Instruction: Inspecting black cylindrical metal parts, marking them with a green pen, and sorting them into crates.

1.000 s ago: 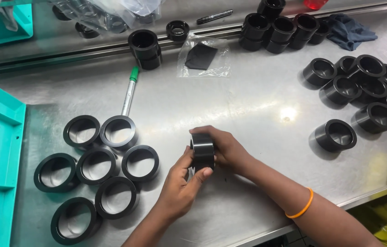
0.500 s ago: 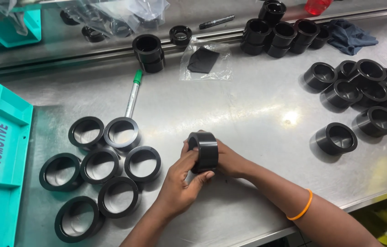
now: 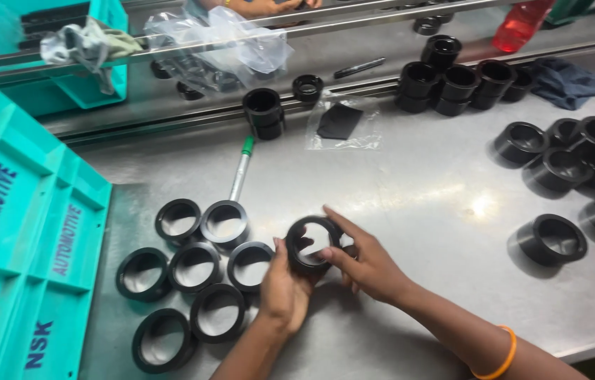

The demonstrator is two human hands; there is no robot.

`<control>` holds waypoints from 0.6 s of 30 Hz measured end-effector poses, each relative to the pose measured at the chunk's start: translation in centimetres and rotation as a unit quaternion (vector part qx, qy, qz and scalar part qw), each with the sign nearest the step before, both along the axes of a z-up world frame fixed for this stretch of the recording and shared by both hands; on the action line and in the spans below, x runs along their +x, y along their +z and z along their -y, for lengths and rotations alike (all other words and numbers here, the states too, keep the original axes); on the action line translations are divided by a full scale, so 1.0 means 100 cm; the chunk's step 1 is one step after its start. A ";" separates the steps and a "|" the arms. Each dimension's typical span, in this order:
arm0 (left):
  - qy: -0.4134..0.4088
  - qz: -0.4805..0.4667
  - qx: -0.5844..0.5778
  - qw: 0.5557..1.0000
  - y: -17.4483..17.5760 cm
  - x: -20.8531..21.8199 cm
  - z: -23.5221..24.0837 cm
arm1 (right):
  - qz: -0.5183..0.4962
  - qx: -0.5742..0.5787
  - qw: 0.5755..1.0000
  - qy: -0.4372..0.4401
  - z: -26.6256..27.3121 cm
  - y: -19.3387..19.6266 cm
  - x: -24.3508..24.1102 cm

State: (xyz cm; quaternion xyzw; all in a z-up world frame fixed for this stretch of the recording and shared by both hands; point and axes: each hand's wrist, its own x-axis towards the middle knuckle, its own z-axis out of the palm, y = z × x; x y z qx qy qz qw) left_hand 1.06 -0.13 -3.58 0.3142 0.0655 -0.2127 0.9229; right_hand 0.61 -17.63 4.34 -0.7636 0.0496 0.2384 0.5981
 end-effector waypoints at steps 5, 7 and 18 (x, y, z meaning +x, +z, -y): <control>-0.001 -0.075 0.066 0.995 0.063 -0.008 0.001 | 0.581 -0.148 0.773 0.206 0.015 -0.019 -0.003; -0.018 -0.046 0.030 0.998 0.048 -0.003 -0.006 | 0.553 -0.118 0.800 0.201 0.032 -0.034 0.009; -0.084 0.128 -0.018 0.988 0.022 0.010 -0.004 | 0.573 -0.002 0.777 0.259 0.029 -0.020 0.007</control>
